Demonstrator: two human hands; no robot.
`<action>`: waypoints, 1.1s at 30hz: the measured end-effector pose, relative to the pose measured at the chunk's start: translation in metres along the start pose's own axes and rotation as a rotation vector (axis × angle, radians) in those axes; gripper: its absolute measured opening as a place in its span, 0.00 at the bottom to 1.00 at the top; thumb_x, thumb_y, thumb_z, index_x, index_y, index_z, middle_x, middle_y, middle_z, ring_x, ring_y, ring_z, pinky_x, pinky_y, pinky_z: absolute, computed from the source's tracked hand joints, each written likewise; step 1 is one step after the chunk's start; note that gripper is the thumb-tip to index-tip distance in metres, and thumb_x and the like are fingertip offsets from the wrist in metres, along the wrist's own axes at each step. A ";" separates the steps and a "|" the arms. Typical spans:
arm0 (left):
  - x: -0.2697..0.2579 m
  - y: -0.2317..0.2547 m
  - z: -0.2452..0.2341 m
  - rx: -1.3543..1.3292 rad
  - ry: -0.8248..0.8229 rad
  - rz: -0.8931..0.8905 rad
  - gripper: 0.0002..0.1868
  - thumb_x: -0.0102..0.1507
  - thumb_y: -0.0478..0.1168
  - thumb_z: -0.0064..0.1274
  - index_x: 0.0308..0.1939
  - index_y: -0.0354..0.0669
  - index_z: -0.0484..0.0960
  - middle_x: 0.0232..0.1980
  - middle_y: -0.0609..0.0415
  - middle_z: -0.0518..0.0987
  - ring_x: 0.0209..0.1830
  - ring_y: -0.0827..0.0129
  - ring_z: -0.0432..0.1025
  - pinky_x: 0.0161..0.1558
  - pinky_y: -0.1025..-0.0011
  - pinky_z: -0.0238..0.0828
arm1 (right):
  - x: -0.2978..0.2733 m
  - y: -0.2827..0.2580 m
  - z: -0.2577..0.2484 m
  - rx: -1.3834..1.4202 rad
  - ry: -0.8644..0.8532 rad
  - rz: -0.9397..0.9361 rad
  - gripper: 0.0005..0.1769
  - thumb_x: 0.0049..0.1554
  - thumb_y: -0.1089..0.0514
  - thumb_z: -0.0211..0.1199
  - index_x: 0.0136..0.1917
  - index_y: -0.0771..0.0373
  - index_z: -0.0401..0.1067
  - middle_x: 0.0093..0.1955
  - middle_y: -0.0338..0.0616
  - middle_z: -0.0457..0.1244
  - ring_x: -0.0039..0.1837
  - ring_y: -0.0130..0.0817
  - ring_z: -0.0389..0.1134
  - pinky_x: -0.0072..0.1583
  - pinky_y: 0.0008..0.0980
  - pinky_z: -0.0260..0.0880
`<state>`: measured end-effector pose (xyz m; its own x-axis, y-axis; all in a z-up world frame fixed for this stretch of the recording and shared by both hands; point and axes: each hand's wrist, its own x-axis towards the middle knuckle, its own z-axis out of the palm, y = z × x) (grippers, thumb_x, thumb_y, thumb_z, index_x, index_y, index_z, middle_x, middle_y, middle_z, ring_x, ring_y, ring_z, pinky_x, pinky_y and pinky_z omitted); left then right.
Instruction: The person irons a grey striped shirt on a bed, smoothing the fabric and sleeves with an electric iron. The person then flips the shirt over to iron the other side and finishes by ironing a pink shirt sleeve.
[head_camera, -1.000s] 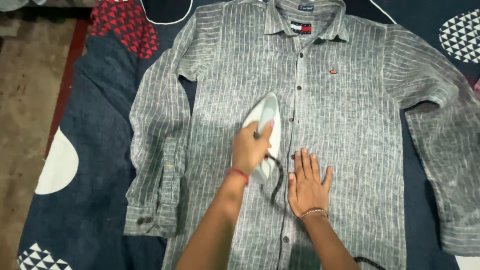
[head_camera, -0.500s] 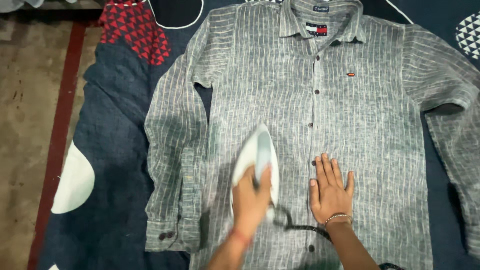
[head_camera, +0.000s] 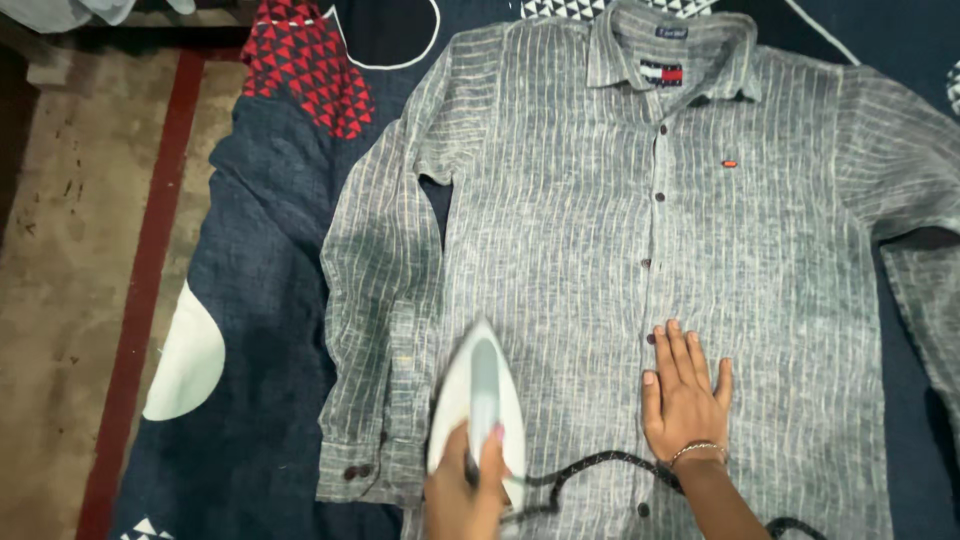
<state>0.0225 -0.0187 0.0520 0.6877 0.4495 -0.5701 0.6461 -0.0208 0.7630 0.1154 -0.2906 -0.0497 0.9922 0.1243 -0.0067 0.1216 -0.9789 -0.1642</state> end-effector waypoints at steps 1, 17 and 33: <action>0.016 0.010 0.001 -0.067 0.025 0.069 0.24 0.61 0.53 0.56 0.54 0.40 0.83 0.28 0.52 0.85 0.23 0.74 0.82 0.21 0.69 0.78 | 0.000 0.000 0.000 -0.010 0.000 -0.001 0.35 0.64 0.44 0.36 0.82 0.50 0.47 0.85 0.36 0.42 0.84 0.37 0.39 0.79 0.59 0.26; -0.041 -0.057 0.059 -0.008 0.172 0.481 0.15 0.67 0.48 0.58 0.53 0.46 0.84 0.30 0.48 0.84 0.29 0.63 0.81 0.34 0.65 0.75 | -0.001 0.003 0.002 -0.018 -0.030 0.000 0.36 0.63 0.43 0.36 0.82 0.50 0.46 0.85 0.35 0.41 0.84 0.37 0.38 0.78 0.60 0.26; 0.008 0.073 0.154 -0.131 -0.415 0.270 0.22 0.66 0.44 0.57 0.59 0.33 0.77 0.38 0.52 0.84 0.27 0.75 0.77 0.27 0.74 0.72 | -0.010 0.093 -0.016 -0.161 -0.029 0.041 0.36 0.63 0.42 0.36 0.82 0.51 0.43 0.85 0.36 0.36 0.84 0.36 0.34 0.77 0.63 0.23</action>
<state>0.1260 -0.1539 0.0565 0.9150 0.0511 -0.4002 0.3987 0.0373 0.9163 0.1176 -0.3855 -0.0491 0.9956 0.0857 -0.0388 0.0856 -0.9963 -0.0034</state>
